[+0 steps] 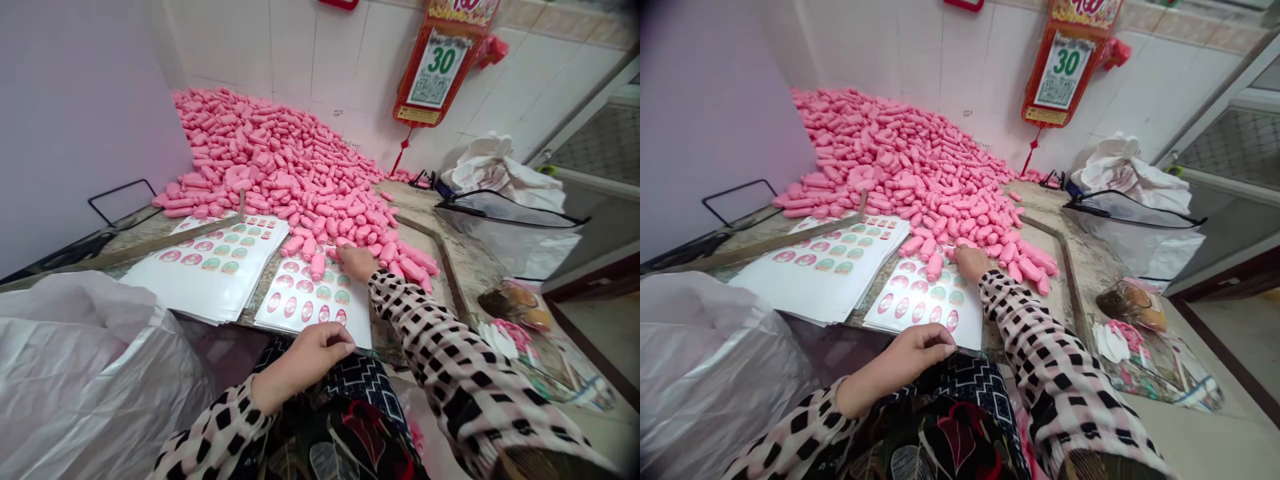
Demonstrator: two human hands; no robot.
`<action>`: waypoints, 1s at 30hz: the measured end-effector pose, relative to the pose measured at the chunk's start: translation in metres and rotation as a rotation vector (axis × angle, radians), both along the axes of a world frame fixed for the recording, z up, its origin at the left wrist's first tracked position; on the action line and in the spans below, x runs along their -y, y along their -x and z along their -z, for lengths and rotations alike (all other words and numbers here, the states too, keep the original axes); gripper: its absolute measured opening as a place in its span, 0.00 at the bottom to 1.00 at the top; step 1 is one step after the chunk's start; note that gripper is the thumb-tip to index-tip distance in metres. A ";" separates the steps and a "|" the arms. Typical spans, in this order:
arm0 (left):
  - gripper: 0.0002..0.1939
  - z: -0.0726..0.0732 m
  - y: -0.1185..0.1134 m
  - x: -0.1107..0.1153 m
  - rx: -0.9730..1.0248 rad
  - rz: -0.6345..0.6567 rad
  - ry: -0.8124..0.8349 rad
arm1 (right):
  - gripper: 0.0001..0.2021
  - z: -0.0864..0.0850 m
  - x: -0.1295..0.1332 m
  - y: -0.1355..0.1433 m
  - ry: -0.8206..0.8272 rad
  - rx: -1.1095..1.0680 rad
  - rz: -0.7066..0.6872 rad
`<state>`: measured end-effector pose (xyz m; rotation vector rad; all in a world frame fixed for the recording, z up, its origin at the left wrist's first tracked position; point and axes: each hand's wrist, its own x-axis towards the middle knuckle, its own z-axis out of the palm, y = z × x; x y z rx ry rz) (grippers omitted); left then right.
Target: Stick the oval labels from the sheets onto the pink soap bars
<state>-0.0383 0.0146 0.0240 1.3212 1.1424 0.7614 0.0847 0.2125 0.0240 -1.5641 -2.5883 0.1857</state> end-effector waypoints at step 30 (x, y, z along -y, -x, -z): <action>0.12 0.024 0.007 0.002 -0.680 0.088 -0.383 | 0.12 0.028 0.152 -0.049 0.008 -0.239 0.248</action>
